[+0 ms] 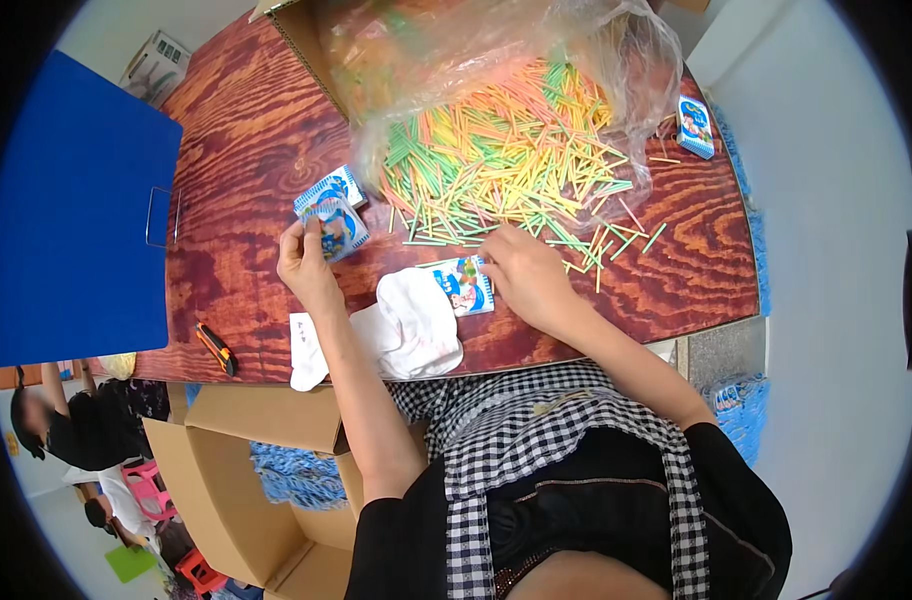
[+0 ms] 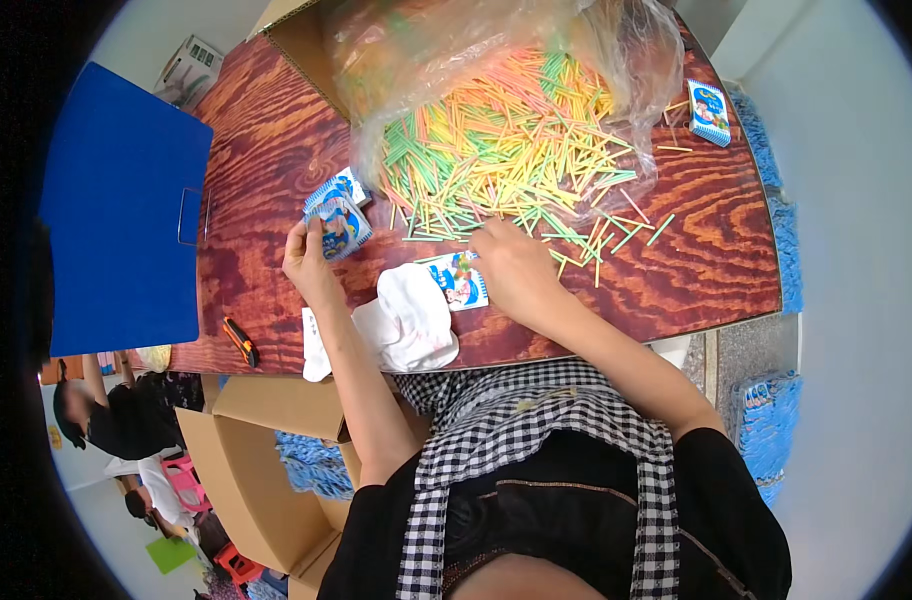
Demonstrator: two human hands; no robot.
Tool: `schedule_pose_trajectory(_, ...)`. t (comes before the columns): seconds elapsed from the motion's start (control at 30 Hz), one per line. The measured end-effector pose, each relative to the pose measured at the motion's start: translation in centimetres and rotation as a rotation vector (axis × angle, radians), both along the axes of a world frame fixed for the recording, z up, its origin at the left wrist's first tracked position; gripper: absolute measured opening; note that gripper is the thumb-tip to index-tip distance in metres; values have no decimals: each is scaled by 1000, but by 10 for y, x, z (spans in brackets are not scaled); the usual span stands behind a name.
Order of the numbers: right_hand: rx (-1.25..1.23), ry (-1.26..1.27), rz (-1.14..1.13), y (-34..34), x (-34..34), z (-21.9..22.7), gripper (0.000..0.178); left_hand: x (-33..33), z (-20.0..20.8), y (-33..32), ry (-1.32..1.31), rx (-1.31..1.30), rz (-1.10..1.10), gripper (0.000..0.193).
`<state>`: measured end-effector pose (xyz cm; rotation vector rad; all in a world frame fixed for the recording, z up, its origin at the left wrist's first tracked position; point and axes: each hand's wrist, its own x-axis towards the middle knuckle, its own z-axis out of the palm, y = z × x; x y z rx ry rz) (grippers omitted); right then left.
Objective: Packaging colorful plastic sticks into small blue bags on a wooden workbench.
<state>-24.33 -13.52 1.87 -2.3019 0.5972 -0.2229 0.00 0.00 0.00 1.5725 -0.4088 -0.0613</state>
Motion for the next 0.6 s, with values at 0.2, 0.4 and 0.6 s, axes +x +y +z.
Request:
schedule_pose_trajectory(0.2,-300,-145,-85,7,23,-19,31,6,-14,-28,-18,-203,124,8)
schedule_pose_trajectory(0.4,-277,-221,-72,8,23,-14,18,24,-34,-29,-248,166,404,17)
schedule_pose_trajectory(0.6,-447,-375,-60,3,17,-5,8,1,-2,-33,-369,135,419,24)
